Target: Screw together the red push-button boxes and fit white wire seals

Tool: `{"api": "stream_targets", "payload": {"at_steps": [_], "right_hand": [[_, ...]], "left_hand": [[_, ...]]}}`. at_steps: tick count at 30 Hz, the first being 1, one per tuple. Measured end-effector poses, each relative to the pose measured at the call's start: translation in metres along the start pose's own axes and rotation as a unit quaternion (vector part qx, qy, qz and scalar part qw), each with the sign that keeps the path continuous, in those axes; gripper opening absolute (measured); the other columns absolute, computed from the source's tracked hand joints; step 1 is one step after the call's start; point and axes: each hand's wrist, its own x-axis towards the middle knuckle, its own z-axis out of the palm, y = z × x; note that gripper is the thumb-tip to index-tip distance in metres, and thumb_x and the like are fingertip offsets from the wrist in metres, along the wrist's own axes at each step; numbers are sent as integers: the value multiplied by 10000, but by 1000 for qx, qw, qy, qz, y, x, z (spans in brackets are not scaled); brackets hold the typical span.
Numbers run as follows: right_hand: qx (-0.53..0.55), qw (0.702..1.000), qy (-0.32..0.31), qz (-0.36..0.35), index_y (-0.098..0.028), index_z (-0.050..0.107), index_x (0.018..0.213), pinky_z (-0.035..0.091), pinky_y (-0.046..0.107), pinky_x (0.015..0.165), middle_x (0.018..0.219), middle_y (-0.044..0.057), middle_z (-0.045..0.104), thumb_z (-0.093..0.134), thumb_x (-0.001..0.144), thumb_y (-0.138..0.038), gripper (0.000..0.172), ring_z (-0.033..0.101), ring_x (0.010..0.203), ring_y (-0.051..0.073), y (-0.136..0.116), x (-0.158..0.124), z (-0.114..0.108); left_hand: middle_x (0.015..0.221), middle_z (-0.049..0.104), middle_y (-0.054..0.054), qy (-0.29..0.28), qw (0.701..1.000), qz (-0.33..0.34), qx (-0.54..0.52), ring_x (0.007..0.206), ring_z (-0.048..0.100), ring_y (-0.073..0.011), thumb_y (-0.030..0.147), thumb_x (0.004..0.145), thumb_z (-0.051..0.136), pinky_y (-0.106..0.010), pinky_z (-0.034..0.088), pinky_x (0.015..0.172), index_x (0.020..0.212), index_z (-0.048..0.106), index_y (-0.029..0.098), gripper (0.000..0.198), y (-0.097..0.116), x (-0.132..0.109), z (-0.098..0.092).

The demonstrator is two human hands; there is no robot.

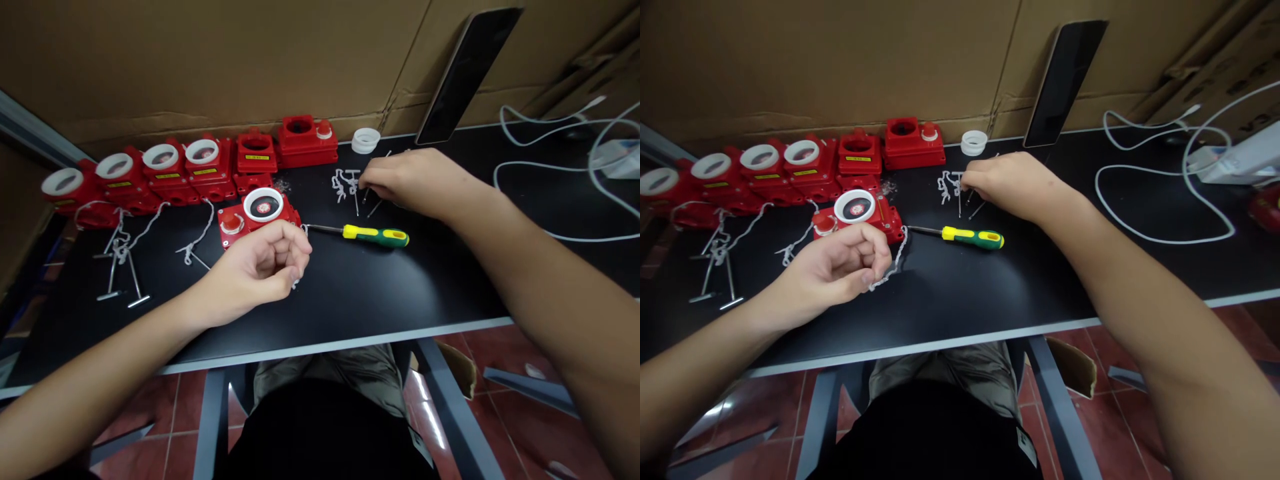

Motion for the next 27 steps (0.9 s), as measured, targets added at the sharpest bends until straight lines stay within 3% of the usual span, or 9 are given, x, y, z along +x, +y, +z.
{"api": "stream_targets", "payload": {"at_steps": [4,10,14,19,23,27], "right_hand": [[-27,1000,-4,-8,-245,812,1260,448,402,722,1225,96,889,537,1111,-195,316,801,906,288,2,2,6],[7,1000,8,-16,-237,809,1308,448,377,710,1273,103,886,580,1091,-175,322,827,975,273,6,2,7],[-14,1000,2,3,-261,808,1360,446,398,698,1298,95,900,551,1129,-229,347,841,997,294,8,0,0],[-29,999,-29,16,-258,831,1287,421,406,685,1227,110,906,518,1176,-302,334,823,949,305,6,2,-6],[-13,1000,-21,14,-226,813,1338,400,381,681,1274,123,897,552,1131,-233,333,811,929,265,4,3,-4],[45,999,22,21,-246,819,1312,469,399,705,1255,122,887,527,1106,-227,358,812,970,282,4,0,-4]], "left_hand": [[850,625,10,6,1000,12,7,749,563,-121,295,1002,930,-224,500,691,1002,679,183,274,0,0,0],[835,617,12,12,1000,9,16,722,534,-114,308,1026,905,-215,461,650,1007,694,178,249,0,1,-1],[838,622,15,10,1000,8,12,727,541,-111,296,1025,908,-207,467,657,1012,697,179,241,-1,1,-2],[841,624,18,12,1000,9,5,731,546,-109,244,1025,897,-202,470,667,1007,698,177,210,1,0,-1],[839,625,18,15,1000,9,11,728,550,-110,266,1009,917,-203,478,666,1000,697,179,236,2,0,-1],[828,637,12,31,999,12,22,720,559,-115,311,990,942,-210,485,660,988,709,185,265,2,0,-1]]}}
